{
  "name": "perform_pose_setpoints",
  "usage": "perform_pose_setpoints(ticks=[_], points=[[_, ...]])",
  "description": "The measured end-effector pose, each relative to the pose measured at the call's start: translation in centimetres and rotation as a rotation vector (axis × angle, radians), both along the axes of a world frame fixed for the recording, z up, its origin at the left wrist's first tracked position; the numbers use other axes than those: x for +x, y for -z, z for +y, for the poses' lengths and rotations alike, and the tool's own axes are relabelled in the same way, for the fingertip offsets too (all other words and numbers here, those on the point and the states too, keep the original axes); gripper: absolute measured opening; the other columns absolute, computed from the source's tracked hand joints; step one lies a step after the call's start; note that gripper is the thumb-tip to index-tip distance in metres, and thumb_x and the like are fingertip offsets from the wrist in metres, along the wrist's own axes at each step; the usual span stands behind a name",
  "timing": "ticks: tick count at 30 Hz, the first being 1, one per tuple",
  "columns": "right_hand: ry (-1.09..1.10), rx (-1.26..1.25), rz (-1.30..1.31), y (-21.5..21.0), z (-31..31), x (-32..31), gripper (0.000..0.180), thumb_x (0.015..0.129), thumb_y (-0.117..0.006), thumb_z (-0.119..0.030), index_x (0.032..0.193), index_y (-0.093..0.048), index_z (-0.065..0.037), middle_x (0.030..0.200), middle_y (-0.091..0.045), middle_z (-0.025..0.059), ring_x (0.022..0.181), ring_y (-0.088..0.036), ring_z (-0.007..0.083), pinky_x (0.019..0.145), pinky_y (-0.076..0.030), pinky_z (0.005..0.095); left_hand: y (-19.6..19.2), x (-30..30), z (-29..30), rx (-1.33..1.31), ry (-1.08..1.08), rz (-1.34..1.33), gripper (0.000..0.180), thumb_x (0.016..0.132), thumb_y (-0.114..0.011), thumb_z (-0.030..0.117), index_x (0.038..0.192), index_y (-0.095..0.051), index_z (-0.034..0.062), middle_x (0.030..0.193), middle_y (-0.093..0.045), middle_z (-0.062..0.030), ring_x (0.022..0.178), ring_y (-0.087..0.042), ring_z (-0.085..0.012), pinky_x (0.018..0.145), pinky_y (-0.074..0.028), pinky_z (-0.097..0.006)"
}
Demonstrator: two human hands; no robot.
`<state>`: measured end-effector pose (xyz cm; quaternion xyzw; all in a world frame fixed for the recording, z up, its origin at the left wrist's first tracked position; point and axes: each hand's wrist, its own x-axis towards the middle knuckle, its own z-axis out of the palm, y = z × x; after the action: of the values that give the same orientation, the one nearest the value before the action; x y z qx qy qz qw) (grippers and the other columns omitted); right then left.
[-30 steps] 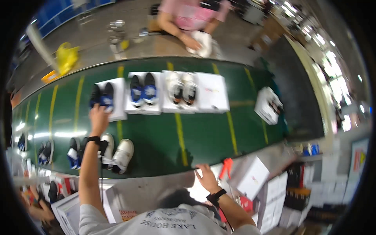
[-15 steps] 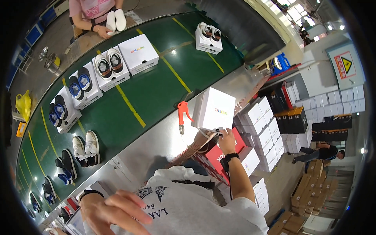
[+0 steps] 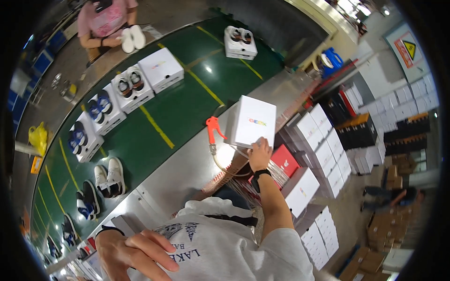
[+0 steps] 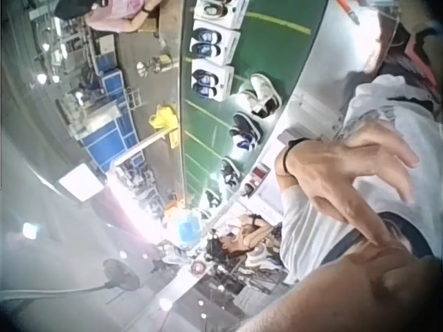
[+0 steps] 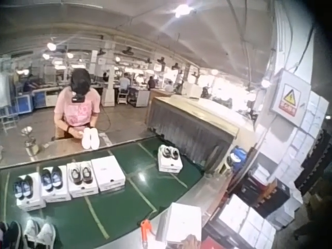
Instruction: Organizing and packing shoes into boxes at a factory conveyor belt.
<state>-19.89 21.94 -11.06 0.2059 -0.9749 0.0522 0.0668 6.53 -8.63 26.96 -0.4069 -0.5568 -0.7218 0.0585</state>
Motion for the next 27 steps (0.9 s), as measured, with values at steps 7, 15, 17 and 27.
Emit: perform_pose_setpoints(ticks=[7, 15, 17, 27], points=[[-0.128, -0.031, 0.196, -5.8, 0.1, -3.8, 0.036, 0.073, -0.079, -0.023, 0.1, -0.061, -0.008, 0.137, -0.051, 0.015, 0.127, -0.045, 0.0345, 0.101, -0.034, 0.0536, 6.8, 4.5, -3.5, -0.11, -0.385, -0.248, 0.021, 0.095, -0.059, 0.023, 0.101, -0.07, 0.0066, 0.126, -0.057, -0.0193, 0.119, -0.05, -0.0374, 0.101, -0.036, -0.05], [-0.337, -0.433, -0.377, -17.1, -7.3, -2.5, 0.025, 0.089, -0.063, -0.018, 0.1, -0.052, 0.002, 0.118, -0.053, 0.0179, 0.108, -0.052, 0.0365, 0.096, -0.04, 0.0413, 37.7, 18.2, -17.6, -0.168, -2.201, -0.961, 0.023, 0.084, -0.063, 0.007, 0.104, -0.063, -0.0035, 0.087, -0.065, -0.0139, 0.08, -0.065, -0.0227, 0.073, -0.053, -0.034], [-0.394, -0.486, -0.517, -18.4, -9.5, 0.5, 0.024, 0.088, -0.063, -0.014, 0.102, -0.053, 0.003, 0.115, -0.053, 0.0182, 0.107, -0.052, 0.0362, 0.095, -0.041, 0.0393, 39.2, 19.1, -19.1, -0.381, -2.271, -1.092, 0.03, 0.082, -0.066, 0.01, 0.109, -0.063, -0.0024, 0.094, -0.067, -0.0189, 0.086, -0.066, -0.0337, 0.08, -0.052, -0.038], [-1.004, -0.247, -0.311, -15.6, -21.8, 11.8, 0.036, 0.08, -0.067, -0.03, 0.107, -0.062, -0.006, 0.109, -0.063, 0.0117, 0.106, -0.056, 0.0312, 0.096, -0.037, 0.0463, 37.5, 18.2, -20.9, -0.345, -2.089, -1.21, 0.017, 0.078, -0.073, 0.015, 0.09, -0.072, 0.0023, 0.083, -0.072, -0.0146, 0.079, -0.071, -0.026, 0.073, -0.054, -0.034]])
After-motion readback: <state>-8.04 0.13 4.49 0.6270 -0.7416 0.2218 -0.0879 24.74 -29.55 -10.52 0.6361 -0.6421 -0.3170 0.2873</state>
